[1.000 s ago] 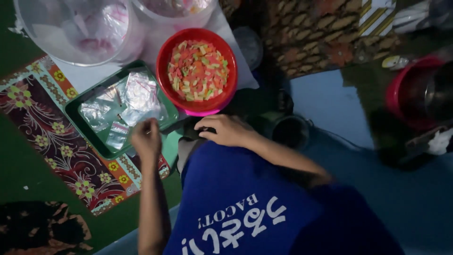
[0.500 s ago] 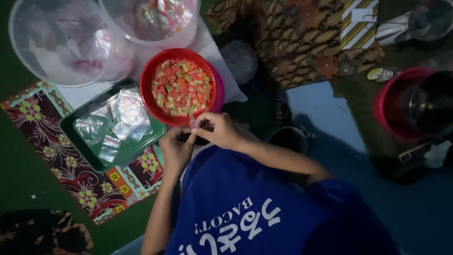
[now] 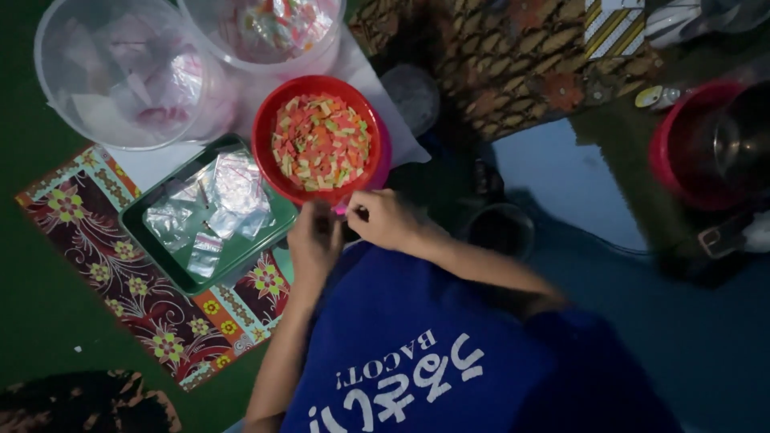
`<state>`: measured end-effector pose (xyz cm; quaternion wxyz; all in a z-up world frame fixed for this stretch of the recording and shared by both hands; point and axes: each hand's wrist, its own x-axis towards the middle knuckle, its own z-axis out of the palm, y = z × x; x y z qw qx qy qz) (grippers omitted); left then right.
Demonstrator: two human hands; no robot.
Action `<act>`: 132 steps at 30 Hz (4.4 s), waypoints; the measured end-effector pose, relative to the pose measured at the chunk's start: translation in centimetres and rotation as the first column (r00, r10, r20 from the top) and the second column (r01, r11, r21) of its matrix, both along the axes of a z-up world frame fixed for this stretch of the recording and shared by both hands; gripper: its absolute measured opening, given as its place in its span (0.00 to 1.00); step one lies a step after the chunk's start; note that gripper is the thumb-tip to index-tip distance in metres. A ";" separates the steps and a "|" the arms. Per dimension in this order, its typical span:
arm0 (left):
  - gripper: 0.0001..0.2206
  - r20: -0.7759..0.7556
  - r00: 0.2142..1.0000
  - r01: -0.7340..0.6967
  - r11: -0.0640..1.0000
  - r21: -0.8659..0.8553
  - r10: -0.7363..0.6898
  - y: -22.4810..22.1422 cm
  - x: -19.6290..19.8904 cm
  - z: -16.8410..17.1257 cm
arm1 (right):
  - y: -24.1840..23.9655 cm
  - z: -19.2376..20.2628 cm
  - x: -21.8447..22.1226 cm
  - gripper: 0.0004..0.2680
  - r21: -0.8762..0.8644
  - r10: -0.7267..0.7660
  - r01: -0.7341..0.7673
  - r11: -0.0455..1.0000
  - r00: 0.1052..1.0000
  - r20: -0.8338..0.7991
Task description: Bagging small colorful snacks from a bowl into individual plastic bags while sitting on the floor.
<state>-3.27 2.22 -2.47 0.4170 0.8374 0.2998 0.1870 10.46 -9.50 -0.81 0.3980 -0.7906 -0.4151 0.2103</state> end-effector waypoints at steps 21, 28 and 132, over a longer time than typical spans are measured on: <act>0.11 -0.125 0.939 0.336 0.782 0.525 -0.319 8.5 -3.6 2.1 | 10.1 -13.6 5.3 0.27 -0.500 0.344 -0.181 0.847 0.903 0.257; 0.07 -0.089 0.972 0.229 0.806 0.545 -0.216 8.3 -2.9 1.2 | 10.1 -18.0 6.2 0.18 -0.499 0.459 -0.266 0.825 0.831 0.315; 0.14 -0.240 0.947 0.255 0.953 0.160 -0.213 7.6 1.5 -1.3 | 6.1 -1.7 7.0 0.10 -0.031 -0.089 0.096 0.995 0.695 -0.714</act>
